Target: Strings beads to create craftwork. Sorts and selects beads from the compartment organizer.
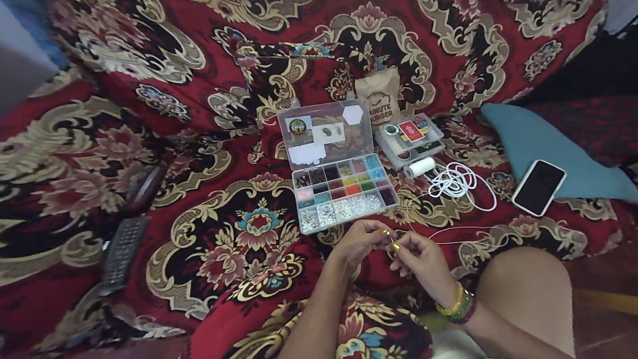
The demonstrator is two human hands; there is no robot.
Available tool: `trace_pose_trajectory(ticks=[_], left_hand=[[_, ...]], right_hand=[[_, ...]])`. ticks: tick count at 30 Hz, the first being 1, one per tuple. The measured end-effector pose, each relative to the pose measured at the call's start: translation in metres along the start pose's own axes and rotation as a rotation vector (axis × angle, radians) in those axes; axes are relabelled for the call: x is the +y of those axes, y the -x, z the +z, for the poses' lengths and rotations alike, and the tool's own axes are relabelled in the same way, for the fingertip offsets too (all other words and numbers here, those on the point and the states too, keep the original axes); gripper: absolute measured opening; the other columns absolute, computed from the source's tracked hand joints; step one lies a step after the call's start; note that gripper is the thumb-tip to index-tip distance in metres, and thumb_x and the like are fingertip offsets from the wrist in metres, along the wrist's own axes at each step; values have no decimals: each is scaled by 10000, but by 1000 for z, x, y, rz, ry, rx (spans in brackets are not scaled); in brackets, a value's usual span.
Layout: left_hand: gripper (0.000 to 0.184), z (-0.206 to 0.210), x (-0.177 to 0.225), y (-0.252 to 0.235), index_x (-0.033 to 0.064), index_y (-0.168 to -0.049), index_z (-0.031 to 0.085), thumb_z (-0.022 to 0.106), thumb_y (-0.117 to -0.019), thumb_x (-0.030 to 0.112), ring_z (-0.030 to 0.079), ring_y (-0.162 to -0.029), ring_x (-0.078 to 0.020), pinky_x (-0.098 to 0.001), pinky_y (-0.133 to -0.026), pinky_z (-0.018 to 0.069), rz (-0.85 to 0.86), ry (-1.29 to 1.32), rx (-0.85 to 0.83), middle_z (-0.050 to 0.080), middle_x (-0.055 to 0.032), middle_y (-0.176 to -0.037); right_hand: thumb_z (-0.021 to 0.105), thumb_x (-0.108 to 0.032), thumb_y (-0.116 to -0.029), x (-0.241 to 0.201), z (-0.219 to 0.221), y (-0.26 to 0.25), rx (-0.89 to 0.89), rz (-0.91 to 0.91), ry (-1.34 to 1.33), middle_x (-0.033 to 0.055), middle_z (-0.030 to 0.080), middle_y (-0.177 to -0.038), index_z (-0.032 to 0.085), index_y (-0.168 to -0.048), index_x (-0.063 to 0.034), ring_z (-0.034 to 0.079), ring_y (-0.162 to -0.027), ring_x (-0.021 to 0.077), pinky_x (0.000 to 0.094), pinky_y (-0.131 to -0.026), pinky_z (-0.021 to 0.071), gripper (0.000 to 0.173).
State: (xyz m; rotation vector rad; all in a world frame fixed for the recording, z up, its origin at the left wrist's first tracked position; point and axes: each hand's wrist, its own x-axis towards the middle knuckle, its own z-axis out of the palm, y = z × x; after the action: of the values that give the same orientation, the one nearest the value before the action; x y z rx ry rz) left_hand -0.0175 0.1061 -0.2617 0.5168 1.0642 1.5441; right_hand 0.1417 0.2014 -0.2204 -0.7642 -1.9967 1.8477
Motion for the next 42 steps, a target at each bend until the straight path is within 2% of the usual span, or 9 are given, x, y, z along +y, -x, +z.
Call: trace_pose_trajectory(ticks=[6,14,19,25,32,37,42], left_hand=[[225,1,1,0,86,-893,715,528,-977,-8,707,-774,-71,-261,-774,599,-11,12,2,742,22,-861],[200,1,-1,0,85,-907,716,540,-973,17,700,-767,-64,-260,-749,593,8,-35,7,741,32,-863],[210,1,1,1,87,-895,721,548,-962,-9,707,-778,-64,-258,-771,598,-3,-25,-11,746,30,-867],[188,1,2,1,66,-898,723,571,-934,-39,706,-811,-70,-257,-791,594,-13,-78,-14,742,23,-919],[143,-2,2,1,58,-947,737,596,-955,36,699,-786,-63,-258,-773,593,75,-125,-61,741,29,-900],[88,-2,0,-1,31,-932,715,631,-920,5,695,-858,-82,-275,-788,600,129,-172,-35,718,-11,-1063],[78,0,2,0,28,-955,707,631,-938,34,684,-876,-67,-262,-802,584,148,-224,10,719,-2,-1035]], right_hand=[[643,-85,-948,1,0,0,-1,-9,-6,4,732,-757,680,-926,-29,685,-580,74,219,-531,584,71],[637,-84,-943,1,0,0,-5,-2,3,8,707,-742,677,-932,-19,681,-583,79,232,-539,591,77],[636,-85,-944,1,1,0,2,0,-4,4,708,-734,678,-927,-23,678,-574,76,226,-529,585,77],[637,-72,-951,2,1,-1,7,46,-25,17,715,-753,679,-941,-14,688,-590,86,233,-551,595,73],[638,-65,-973,6,-1,-3,3,71,-59,21,736,-760,687,-952,1,697,-596,92,239,-566,603,85],[632,-70,-977,8,0,-3,7,80,-122,53,752,-843,669,-1107,25,695,-595,108,247,-547,601,165],[562,-28,-978,8,1,-3,-17,87,-185,82,755,-932,632,-1137,25,705,-615,134,265,-548,607,182]])
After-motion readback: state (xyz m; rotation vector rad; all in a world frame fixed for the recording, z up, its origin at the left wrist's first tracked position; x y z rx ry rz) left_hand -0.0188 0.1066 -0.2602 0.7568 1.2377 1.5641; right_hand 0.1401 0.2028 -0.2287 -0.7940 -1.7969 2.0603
